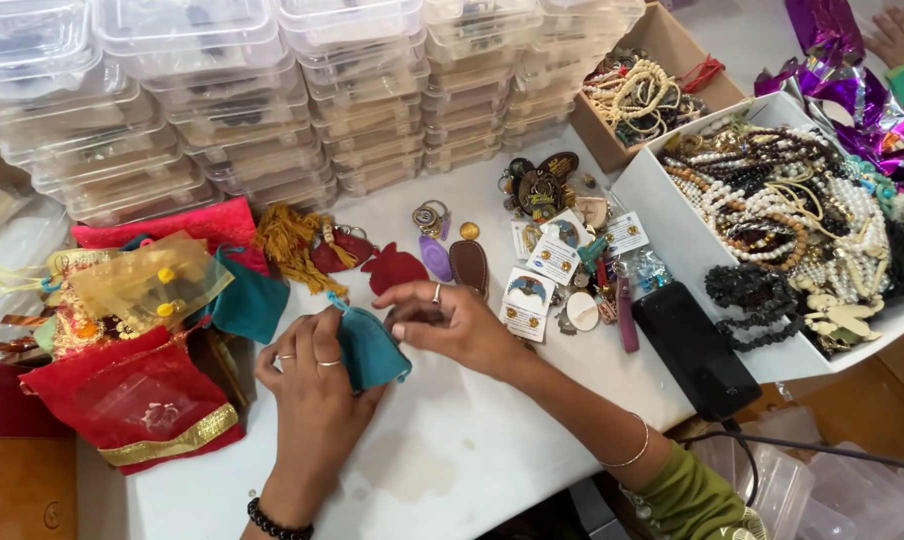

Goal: The person sorts through various jewelry items on a white table, picking up earrings, pendants, and small pouches. They place items into different colored drawstring bags and organize them into a red box.

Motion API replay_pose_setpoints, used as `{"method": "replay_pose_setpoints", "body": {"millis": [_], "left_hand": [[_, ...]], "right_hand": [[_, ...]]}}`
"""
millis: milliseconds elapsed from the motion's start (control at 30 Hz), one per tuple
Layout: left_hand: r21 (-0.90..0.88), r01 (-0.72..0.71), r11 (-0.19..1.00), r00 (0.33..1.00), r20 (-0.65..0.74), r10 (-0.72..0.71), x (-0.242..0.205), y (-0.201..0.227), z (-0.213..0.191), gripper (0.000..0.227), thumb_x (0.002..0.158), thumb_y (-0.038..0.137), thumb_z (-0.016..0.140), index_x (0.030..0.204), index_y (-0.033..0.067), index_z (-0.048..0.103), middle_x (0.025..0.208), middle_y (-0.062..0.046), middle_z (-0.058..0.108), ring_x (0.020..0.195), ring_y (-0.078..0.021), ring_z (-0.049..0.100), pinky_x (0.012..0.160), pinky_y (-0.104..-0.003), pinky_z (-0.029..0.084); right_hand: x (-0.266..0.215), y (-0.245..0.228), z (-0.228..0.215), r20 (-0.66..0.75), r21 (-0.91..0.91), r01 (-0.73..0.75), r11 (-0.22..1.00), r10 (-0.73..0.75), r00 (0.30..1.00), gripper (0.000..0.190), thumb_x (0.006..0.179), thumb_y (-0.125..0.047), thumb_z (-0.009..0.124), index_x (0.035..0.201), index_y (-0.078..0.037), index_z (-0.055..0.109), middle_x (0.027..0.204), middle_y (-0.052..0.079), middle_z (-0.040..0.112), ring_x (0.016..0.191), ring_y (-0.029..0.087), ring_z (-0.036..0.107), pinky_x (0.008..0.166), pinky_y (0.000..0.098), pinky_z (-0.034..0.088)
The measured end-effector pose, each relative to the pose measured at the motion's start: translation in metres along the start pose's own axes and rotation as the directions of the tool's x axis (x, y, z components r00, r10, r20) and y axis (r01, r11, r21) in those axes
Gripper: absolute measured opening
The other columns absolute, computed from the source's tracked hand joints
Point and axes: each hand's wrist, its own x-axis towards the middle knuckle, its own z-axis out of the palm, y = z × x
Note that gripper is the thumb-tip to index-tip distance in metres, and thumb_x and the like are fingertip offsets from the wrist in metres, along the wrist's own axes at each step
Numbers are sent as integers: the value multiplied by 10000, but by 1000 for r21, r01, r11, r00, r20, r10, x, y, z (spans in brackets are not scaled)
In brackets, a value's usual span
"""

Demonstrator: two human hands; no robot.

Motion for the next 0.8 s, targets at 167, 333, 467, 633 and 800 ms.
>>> {"method": "replay_pose_setpoints", "body": {"millis": [167,333,467,633,800], "left_hand": [[-434,335,836,940,208,-269,8,10,-13,882,632,166,851,1394,87,414,1158,-105,557,1065,-262,584,918,-445,444],[-612,260,747,965,138,-223,2,6,-6,892,620,23,837,1382,52,375,1164,-119,514,1001,-205,571,811,-327,534],[-706,499,503,866,387,-317,3,11,-7,939,643,114,837,1401,112,283,1094,-106,544,931,-189,636,779,-320,573],[-615,305,728,952,178,-249,-2,8,-1,967,592,150,876,1374,80,311,1226,-151,441,1112,-275,503,918,-408,485],[-478,255,840,967,131,-219,-1,8,-7,903,565,160,852,1344,84,400,1222,-146,475,1058,-342,495,928,-436,422]], "right_hand": [[-6,-15,-59,-240,-890,-26,455,-420,875,354,861,18,658,1202,-34,741,1161,130,722,1016,263,690,903,376,559],[-27,-23,-109,-442,-855,-507,-110,-356,823,314,711,-74,776,1021,-19,765,1163,170,679,1050,352,643,897,428,530],[-25,-37,-100,-542,-838,-502,214,-220,811,366,692,-132,875,1044,-75,793,1027,150,725,951,338,685,848,430,541],[-16,-46,-62,-549,-553,-284,783,-86,831,260,781,-137,836,1018,-62,764,967,48,762,824,175,770,695,313,620],[-22,-70,-24,-39,-658,252,710,-367,930,348,792,-21,743,1130,-103,749,1015,26,777,814,110,754,719,276,613]]}}
